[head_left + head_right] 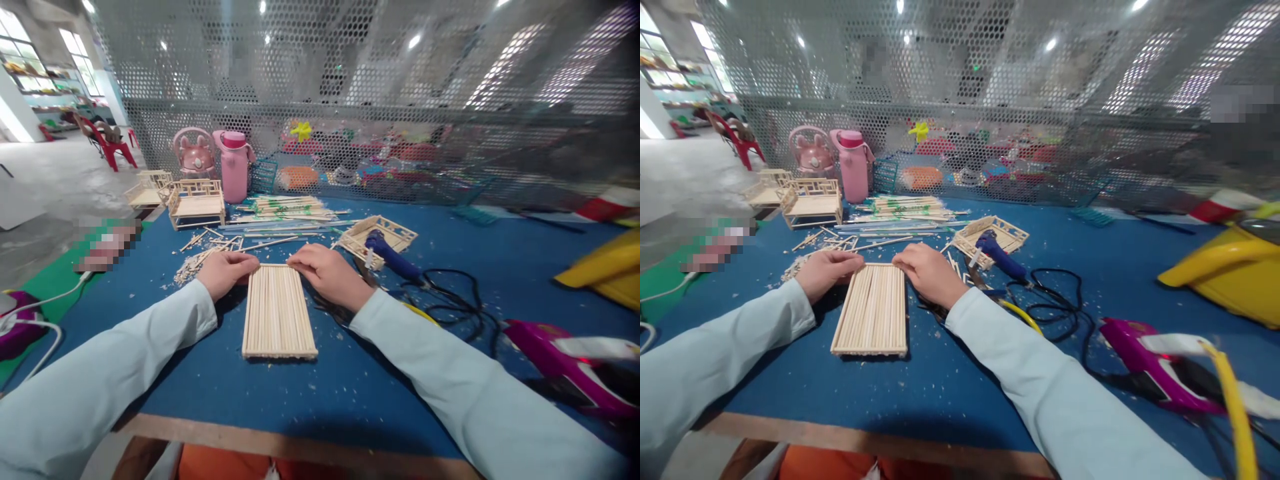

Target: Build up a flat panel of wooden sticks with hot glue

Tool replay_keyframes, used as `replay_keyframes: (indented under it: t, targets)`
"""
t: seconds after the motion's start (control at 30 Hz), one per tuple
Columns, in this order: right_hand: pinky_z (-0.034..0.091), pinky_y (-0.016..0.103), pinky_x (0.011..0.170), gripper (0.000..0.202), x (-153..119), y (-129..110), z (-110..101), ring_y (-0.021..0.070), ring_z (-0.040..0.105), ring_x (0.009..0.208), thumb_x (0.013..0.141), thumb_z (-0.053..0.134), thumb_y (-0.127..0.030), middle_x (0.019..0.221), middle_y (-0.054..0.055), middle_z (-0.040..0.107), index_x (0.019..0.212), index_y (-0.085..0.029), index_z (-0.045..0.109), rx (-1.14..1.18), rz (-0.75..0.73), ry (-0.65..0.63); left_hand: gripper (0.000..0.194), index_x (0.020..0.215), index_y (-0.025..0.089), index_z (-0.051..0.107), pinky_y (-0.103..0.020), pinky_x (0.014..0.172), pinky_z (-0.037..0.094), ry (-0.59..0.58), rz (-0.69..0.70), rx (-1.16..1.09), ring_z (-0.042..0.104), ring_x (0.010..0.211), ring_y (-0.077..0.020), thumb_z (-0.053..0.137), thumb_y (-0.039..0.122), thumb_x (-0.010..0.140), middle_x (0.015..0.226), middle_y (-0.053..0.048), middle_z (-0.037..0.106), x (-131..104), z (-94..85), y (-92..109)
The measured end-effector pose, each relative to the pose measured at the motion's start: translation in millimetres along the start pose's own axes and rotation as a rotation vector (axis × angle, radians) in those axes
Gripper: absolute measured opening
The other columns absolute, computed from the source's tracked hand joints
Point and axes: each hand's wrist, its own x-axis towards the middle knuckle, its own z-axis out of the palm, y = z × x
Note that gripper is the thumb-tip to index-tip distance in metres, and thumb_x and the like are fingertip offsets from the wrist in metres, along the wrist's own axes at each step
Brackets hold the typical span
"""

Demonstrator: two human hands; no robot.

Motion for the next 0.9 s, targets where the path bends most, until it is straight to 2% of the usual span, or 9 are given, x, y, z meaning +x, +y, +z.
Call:
replay_keyframes:
  t: [0.13,0.3,0.4,0.6,0.9]
  targets:
    - [0.044,0.030,0.076,0.017,0.1,-0.4,-1.1,0.0166,0.058,0.081,0.082,0.050,-0.015,0.082,0.007,0.067,0.082,-0.015,0.067,0.038,0.056,0.015,0.014,0.067,0.014,0.069,-0.023,0.053,0.041,0.015,0.056,0.141,0.047,0.047,-0.0073,0.071,0.025,0.060,0.052,0.003,0.059,-1.4,0.7,2.7]
    - [0.046,0.027,0.073,0.028,-3.1,5.9,-5.4,0.0135,0.061,0.081,0.080,0.043,-0.009,0.090,0.006,0.069,0.100,-0.014,0.064,0.075,0.206,0.098,0.012,0.064,0.014,0.068,-0.023,0.052,0.039,-0.002,0.104,0.243,0.046,0.047,-0.0083,0.067,0.025,0.061,0.051,0.003,0.058,-2.2,0.2,5.2]
    - [0.047,0.024,0.066,0.028,-5.3,7.9,-6.8,0.0124,0.062,0.073,0.078,0.043,-0.008,0.084,0.005,0.070,0.095,-0.013,0.066,0.085,0.269,0.115,0.012,0.064,0.015,0.068,-0.023,0.053,0.041,-0.001,0.108,0.262,0.048,0.048,-0.0090,0.065,0.027,0.062,0.052,0.003,0.059,-2.8,1.1,6.4]
    - [0.045,0.025,0.066,0.018,-5.5,0.4,-3.8,0.0139,0.063,0.069,0.077,0.053,-0.020,0.076,0.004,0.071,0.078,-0.016,0.070,0.070,0.250,0.045,0.015,0.065,0.014,0.067,-0.025,0.054,0.042,0.011,0.097,0.263,0.048,0.048,-0.0097,0.064,0.029,0.063,0.052,0.001,0.059,-3.6,3.1,6.6]
    - [0.045,0.025,0.071,0.020,-5.7,1.8,-5.1,0.0147,0.065,0.077,0.080,0.052,-0.019,0.083,0.004,0.072,0.083,-0.017,0.071,0.033,0.212,0.003,0.015,0.065,0.014,0.065,-0.024,0.053,0.042,0.004,0.107,0.275,0.048,0.047,-0.0086,0.063,0.029,0.064,0.053,0.002,0.058,-3.8,4.1,6.2]
